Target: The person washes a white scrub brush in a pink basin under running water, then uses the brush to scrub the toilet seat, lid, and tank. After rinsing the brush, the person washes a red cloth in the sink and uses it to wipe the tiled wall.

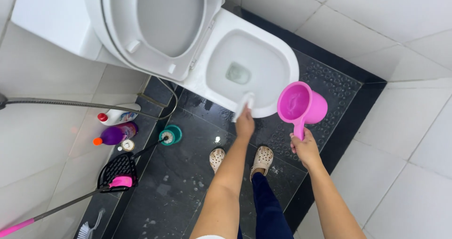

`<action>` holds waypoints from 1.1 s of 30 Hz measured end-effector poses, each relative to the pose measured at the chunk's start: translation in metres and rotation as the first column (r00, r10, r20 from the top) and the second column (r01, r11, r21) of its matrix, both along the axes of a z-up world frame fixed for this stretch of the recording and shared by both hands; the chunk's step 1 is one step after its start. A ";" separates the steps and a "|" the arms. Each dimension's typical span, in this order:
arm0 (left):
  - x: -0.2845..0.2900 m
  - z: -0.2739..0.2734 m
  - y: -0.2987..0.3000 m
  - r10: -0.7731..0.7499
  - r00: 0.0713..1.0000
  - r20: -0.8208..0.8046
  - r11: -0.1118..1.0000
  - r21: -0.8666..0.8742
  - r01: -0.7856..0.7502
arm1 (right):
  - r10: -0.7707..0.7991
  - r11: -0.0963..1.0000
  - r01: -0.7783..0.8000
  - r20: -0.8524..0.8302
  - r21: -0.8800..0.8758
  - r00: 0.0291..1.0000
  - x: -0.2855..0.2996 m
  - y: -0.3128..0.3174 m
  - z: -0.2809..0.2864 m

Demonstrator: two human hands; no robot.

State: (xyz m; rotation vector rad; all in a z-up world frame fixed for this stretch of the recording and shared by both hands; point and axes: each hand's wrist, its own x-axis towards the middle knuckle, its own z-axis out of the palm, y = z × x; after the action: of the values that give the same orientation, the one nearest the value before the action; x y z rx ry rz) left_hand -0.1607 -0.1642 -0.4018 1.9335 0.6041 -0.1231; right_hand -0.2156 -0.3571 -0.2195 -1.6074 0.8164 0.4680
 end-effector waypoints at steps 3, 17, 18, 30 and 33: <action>-0.010 0.004 -0.045 -0.231 0.961 0.150 0.954 -0.158 0.254 | -0.014 0.999 0.013 -0.019 -0.030 1.000 0.004 -0.015 0.018; 0.071 0.019 -0.150 -0.377 0.924 0.054 0.924 -0.047 0.380 | 0.263 0.860 -0.192 0.090 -0.473 0.961 0.062 -0.061 0.010; 0.088 0.018 -0.153 -0.415 0.909 0.029 0.908 -0.049 0.416 | 0.278 0.848 -0.195 0.100 -0.493 0.955 0.074 -0.059 0.010; 0.267 -0.008 -0.082 0.008 0.998 0.064 1.000 0.029 -0.009 | 0.435 0.732 -0.266 0.129 -0.627 0.891 0.202 0.014 0.021; 0.281 -0.055 -0.057 -0.097 0.972 0.216 0.993 0.093 0.079 | 0.491 0.698 -0.289 0.145 -0.655 0.859 0.227 0.042 0.022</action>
State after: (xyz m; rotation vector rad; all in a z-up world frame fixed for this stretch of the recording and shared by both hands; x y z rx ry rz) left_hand 0.1206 -0.2214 -0.4563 2.0221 0.3814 0.0613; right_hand 0.0119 -0.3146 -0.1970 -2.4305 0.3727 0.2331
